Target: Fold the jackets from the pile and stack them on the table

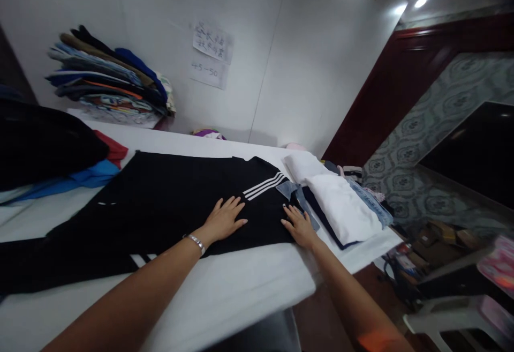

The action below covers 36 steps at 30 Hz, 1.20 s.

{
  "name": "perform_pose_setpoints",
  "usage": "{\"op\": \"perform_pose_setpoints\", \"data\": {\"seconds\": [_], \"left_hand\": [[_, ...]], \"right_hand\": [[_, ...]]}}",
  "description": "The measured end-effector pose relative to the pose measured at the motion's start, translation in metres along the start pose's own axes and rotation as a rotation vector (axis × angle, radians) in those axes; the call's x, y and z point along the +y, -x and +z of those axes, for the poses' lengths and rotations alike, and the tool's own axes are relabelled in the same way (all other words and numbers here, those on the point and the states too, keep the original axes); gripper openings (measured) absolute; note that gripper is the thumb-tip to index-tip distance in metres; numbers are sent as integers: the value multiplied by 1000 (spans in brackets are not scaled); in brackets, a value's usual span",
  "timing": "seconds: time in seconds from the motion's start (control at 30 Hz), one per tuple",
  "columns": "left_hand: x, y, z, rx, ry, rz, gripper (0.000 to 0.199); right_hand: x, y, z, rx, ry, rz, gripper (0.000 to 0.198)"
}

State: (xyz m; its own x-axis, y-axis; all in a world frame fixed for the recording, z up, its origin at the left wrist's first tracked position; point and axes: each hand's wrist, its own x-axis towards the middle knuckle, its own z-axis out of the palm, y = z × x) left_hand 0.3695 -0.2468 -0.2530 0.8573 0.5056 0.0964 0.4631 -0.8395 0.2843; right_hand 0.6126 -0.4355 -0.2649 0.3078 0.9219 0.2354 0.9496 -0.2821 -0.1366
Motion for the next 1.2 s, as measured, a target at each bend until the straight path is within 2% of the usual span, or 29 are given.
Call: {"op": "perform_pose_setpoints", "data": {"seconds": [0.13, 0.27, 0.43, 0.73, 0.9, 1.07, 1.2], "left_hand": [[2, 3, -2, -10, 10, -5, 61], [4, 5, -4, -4, 40, 0, 61], [4, 7, -3, -5, 43, 3, 61], [3, 10, 7, 61, 103, 23, 63], [2, 10, 11, 55, 114, 20, 62], [0, 10, 14, 47, 137, 29, 66], [1, 11, 12, 54, 153, 36, 65]], "right_hand": [[-4, -25, -6, 115, -64, -36, 53], [-14, -63, 7, 152, -143, -94, 53], [-28, -118, 25, 90, -234, -128, 52], [-59, -234, 11, -26, -260, -45, 31], [-87, -291, 24, -118, -237, -25, 26], [-106, -334, 43, -209, -217, 43, 35], [-113, -351, 53, -278, -204, 122, 34]]}}
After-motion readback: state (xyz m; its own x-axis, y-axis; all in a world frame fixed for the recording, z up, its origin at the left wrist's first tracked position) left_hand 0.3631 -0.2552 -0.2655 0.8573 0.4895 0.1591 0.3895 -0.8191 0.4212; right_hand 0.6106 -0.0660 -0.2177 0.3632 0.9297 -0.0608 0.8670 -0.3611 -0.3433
